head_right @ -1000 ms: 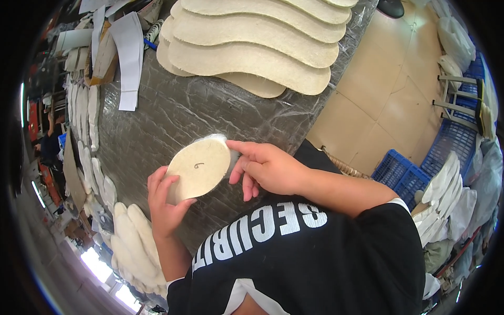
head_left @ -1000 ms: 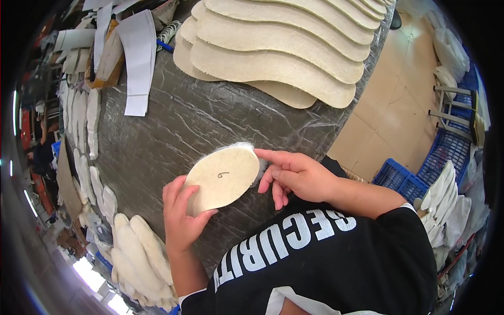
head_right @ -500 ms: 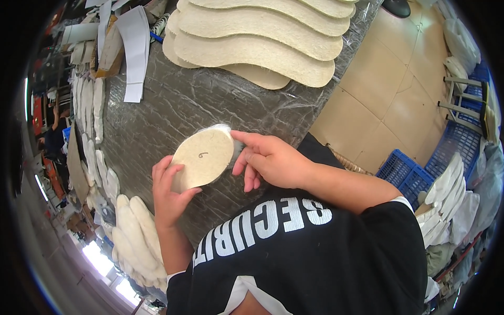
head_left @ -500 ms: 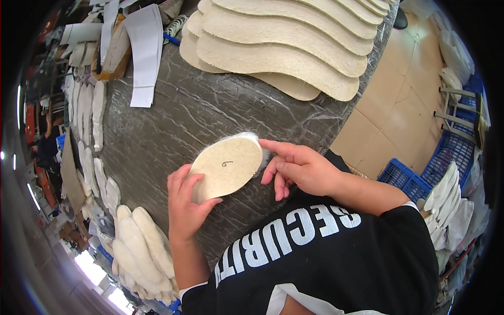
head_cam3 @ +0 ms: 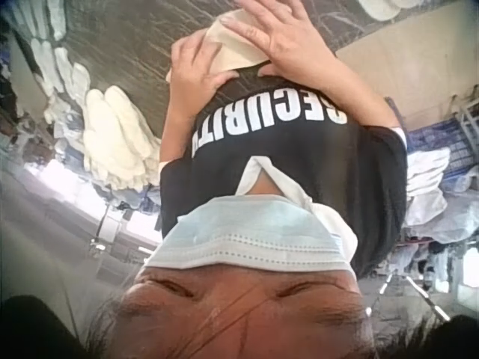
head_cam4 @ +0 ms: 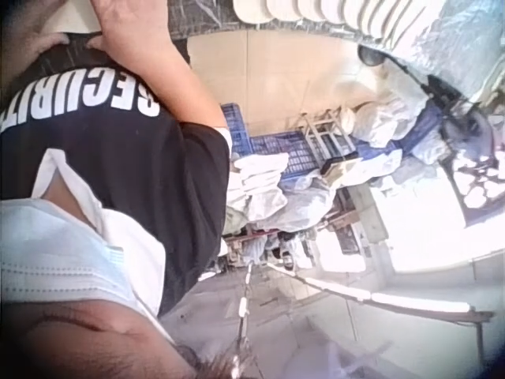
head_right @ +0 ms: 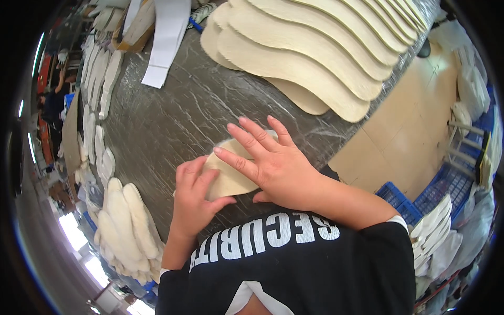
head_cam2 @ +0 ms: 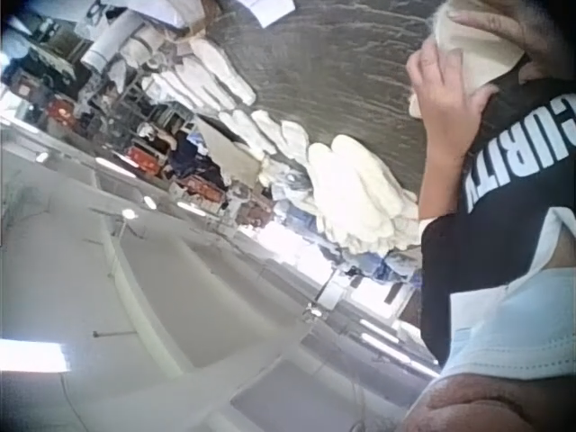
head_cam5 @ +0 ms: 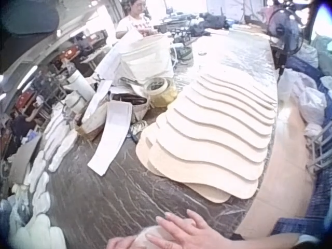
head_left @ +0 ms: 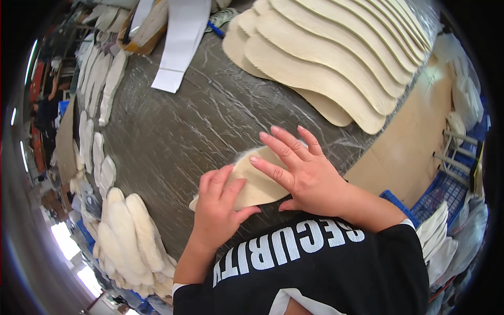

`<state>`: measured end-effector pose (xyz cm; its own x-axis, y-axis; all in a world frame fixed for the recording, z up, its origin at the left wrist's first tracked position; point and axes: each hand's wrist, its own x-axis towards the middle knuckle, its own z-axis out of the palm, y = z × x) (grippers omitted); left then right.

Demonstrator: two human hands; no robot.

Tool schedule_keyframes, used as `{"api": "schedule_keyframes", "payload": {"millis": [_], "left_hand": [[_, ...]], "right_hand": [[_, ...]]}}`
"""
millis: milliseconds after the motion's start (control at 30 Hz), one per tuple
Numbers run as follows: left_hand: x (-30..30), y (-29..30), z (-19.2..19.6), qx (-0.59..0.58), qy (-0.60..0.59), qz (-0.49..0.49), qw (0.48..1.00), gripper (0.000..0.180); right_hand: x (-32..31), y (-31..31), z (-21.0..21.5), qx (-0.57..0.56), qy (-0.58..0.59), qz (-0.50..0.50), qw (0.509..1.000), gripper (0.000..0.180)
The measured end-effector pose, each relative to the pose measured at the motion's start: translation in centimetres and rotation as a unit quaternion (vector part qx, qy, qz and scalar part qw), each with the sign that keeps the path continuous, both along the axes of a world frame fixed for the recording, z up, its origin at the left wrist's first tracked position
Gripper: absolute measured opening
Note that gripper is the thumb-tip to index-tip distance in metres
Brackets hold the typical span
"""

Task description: Manually assembling and inspecting fleece-lined shoe insoles at a factory workstation.

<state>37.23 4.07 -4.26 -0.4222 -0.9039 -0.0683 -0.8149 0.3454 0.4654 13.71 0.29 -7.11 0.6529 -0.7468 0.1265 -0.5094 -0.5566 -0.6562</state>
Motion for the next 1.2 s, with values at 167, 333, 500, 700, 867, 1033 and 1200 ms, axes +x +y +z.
{"api": "schedule_keyframes", "payload": {"millis": [167, 333, 500, 700, 867, 1033, 1200], "left_hand": [[1.2, -0.1, 1.5, 0.046, 0.091, 0.066, 0.993, 0.065], [4.8, 0.0, 2.2, 0.225, 0.091, 0.167, 0.956, 0.040], [5.1, 0.1, 1.4, 0.201, 0.098, 0.159, 0.961, 0.017], [5.2, 0.0, -0.3, 0.168, 0.119, 0.173, 0.963, 0.015], [5.3, -0.1, -0.7, 0.169, 0.132, 0.178, 0.960, 0.014], [5.1, -0.2, -0.9, 0.160, 0.130, 0.187, 0.960, 0.014], [4.5, -0.2, -0.8, 0.156, 0.137, 0.204, 0.957, 0.014]], "right_hand": [[0.6, -0.9, 0.3, 0.050, 0.059, 0.034, 0.996, 0.100], [0.2, -0.8, 0.5, 0.069, 0.077, 0.033, 0.994, 0.099], [0.3, -0.9, 1.0, 0.077, 0.115, 0.040, 0.990, 0.098], [0.6, -1.3, 1.4, 0.075, 0.154, 0.046, 0.984, 0.094], [0.7, -1.4, 1.5, 0.072, 0.167, 0.051, 0.982, 0.095], [1.3, -1.7, 2.0, 0.065, 0.194, 0.062, 0.977, 0.095], [4.2, -2.2, 2.1, 0.053, 0.086, 0.137, 0.985, 0.084]]}}
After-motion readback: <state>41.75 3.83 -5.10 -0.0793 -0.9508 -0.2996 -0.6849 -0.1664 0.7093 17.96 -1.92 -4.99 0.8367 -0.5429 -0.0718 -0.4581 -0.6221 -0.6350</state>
